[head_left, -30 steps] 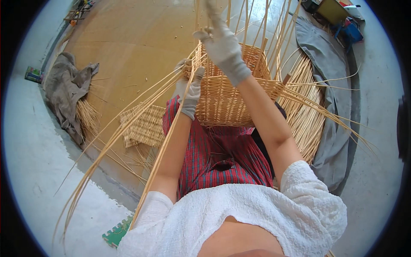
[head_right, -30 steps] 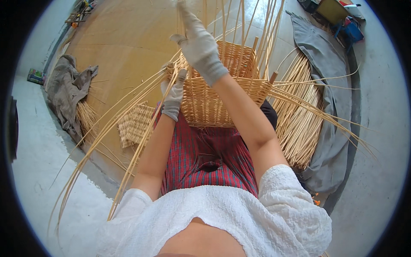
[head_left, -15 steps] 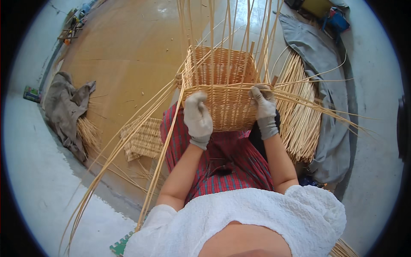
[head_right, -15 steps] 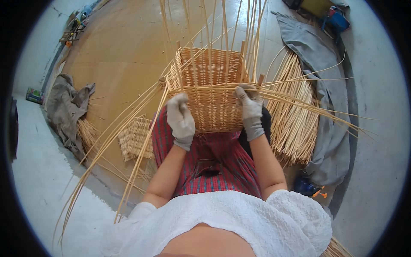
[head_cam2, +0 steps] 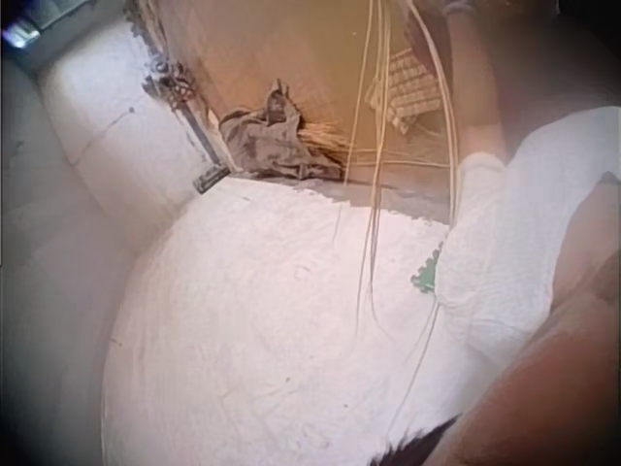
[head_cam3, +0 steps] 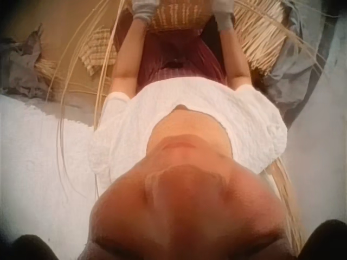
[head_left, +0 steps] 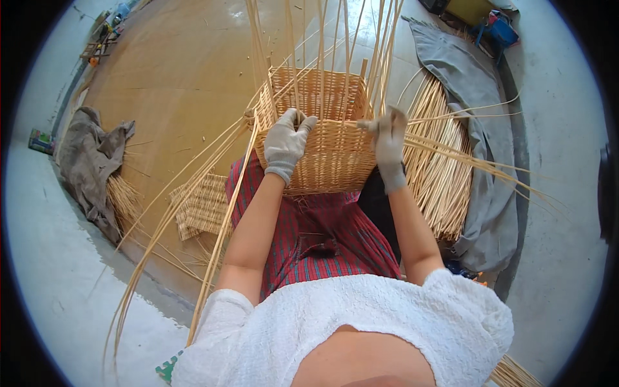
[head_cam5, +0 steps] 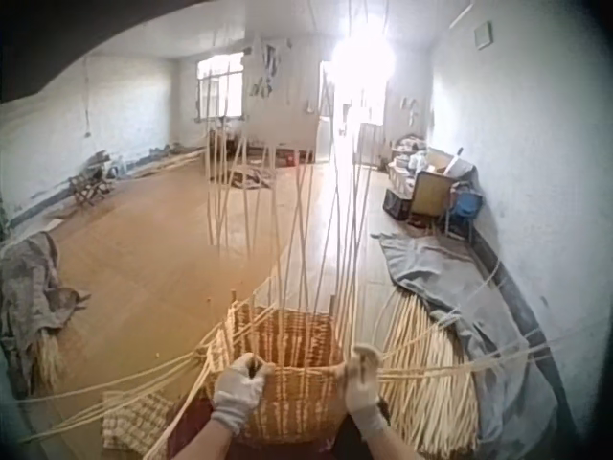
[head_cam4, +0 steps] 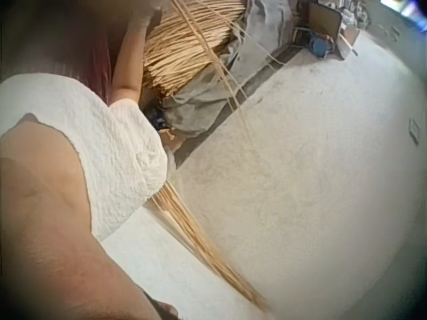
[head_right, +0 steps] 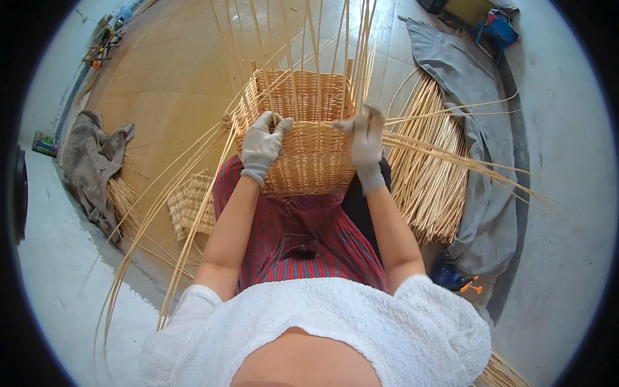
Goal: The person sits on the floor weaving a basket by hand, interlacing thin bamboo strips through a vertical frame. They periodically pause to select new strips from a nearby pile and continue the weaving process.
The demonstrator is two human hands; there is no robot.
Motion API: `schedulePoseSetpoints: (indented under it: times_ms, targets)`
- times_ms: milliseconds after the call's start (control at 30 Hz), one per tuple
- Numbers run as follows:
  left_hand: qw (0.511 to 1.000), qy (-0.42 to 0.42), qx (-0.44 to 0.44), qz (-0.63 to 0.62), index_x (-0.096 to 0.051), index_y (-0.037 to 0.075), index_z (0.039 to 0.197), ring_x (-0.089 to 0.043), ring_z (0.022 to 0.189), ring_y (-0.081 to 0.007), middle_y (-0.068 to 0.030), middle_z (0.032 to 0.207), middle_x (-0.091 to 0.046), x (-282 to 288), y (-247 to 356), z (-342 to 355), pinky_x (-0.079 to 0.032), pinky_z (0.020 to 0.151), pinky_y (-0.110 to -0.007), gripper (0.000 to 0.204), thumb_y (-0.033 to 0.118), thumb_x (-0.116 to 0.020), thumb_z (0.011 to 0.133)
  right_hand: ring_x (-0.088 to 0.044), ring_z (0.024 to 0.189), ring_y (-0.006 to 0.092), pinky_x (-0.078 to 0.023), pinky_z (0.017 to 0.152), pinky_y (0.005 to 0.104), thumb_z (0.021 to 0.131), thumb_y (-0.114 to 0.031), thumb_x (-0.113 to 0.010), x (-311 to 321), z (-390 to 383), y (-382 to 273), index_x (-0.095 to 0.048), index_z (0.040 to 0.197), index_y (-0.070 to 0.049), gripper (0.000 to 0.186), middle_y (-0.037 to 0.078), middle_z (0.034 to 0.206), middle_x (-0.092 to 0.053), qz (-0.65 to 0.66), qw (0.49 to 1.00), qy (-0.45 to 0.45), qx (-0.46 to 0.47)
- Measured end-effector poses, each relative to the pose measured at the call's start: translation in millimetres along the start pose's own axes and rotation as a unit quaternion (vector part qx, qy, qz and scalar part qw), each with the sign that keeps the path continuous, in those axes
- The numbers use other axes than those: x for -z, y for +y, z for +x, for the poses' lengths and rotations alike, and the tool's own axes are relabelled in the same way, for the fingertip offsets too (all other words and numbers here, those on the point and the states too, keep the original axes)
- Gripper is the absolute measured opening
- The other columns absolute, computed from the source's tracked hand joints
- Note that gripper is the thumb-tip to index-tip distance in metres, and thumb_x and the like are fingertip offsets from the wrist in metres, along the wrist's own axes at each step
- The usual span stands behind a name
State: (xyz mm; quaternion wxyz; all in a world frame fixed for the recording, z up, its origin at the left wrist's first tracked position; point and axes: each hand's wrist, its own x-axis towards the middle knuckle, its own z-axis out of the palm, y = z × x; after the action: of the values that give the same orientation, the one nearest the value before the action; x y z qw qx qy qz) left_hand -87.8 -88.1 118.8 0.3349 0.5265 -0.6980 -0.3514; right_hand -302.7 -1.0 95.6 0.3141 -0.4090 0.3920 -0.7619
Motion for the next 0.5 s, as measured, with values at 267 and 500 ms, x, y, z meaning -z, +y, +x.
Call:
schedulePoseSetpoints:
  times_ms: [267,500]
  targets:
    - [0.995,-0.100,-0.027,0.002,-0.060,0.012,0.124,-0.068,0.102,-0.0439,-0.0203,0.110,-0.073,-48.9,45.4,3.0,-0.053,0.084,-0.054,0.026,0.029,-0.055,0.105,-0.072,0.105,0.0183,-0.055,0.065,0.0223,0.106,-0.011,-0.056,6.4,-8.6,-42.4,-0.060,0.128,-0.009,0.022,0.009,0.119,-0.073,-0.135,0.978,0.131,-0.092]
    - [0.993,-0.108,0.021,0.054,-0.065,0.001,0.109,-0.065,0.082,-0.0311,-0.0152,0.093,-0.072,-80.5,48.3,15.6,-0.051,0.082,-0.041,0.046,0.046,-0.058,0.105,-0.070,0.093,0.0198,-0.059,0.082,0.0316,0.099,0.001,-0.051,-17.4,82.9,-52.9,-0.036,0.153,-0.004,0.056,0.013,0.117,-0.070,-0.109,0.968,0.000,0.226]
